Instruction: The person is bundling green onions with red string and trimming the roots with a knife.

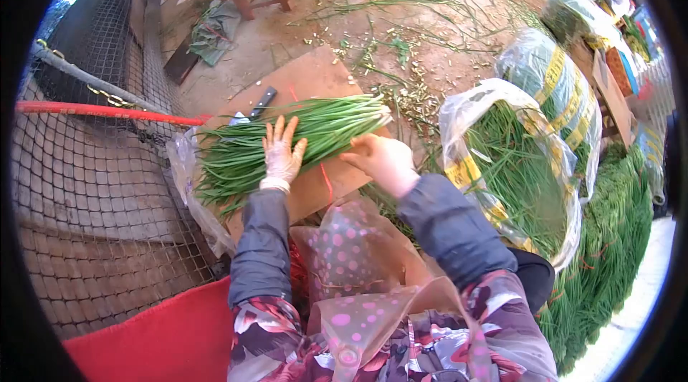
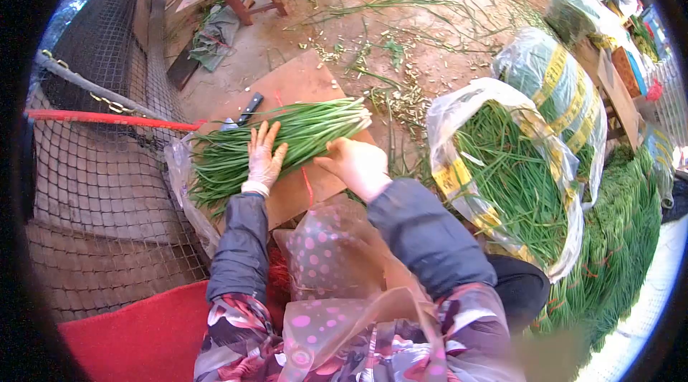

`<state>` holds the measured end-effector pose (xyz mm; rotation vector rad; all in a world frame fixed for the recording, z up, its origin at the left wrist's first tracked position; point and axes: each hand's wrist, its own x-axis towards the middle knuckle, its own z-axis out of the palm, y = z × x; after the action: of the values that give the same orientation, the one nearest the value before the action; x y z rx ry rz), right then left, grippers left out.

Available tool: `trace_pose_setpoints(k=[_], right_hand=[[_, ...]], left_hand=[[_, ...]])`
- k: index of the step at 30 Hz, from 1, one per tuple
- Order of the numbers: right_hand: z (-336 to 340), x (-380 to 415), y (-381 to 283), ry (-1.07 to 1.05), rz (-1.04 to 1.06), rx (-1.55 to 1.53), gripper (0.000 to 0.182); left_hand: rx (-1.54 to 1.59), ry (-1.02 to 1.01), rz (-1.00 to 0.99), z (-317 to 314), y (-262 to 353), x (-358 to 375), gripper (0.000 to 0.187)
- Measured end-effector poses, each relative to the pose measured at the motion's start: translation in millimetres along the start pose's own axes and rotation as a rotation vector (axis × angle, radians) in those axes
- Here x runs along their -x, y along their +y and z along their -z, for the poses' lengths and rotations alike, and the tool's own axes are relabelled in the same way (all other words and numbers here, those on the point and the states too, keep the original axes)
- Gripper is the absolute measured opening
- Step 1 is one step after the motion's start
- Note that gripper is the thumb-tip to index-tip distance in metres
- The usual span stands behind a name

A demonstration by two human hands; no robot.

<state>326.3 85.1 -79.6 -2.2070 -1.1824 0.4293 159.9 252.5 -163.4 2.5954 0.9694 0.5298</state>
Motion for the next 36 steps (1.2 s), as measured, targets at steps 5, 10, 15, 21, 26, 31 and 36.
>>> trace_pose_setpoints(k=[5,10,15,21,26,31,36], right_hand=[[-59.9,-44.0,5.6,0.031,0.057,0.124,0.038],[7.5,5.0,-40.5,-0.811,-0.029,-0.7,0.022],[62.4,42.1,55.3,-0.603,0.027,0.042,0.033],[43.6,15.4,91.1,0.04,-0.264,-0.786,0.078],[-0.9,-39.6,114.0,-0.014,-0.5,-1.273,0.098],[-39.7,-81.1,111.3,0.019,-0.238,-1.101,0.078],[17.2,-55.7,101.2,-0.039,-0.384,-0.96,0.091]], left_hand=[[-0.064,0.033,0.064,-13.6,9.1,8.1,0.063],[-0.078,0.048,0.085,-14.0,11.3,10.7,0.063],[0.056,0.012,0.102,17.1,12.5,2.6,0.049],[-0.09,0.27,-0.018,36.6,8.5,-83.5,0.028],[-0.366,-0.186,0.297,15.5,17.8,-133.7,0.03],[-0.325,-0.166,0.286,-37.7,1.8,-142.8,0.038],[-0.131,-0.082,0.163,-40.7,-15.2,-138.3,0.026]])
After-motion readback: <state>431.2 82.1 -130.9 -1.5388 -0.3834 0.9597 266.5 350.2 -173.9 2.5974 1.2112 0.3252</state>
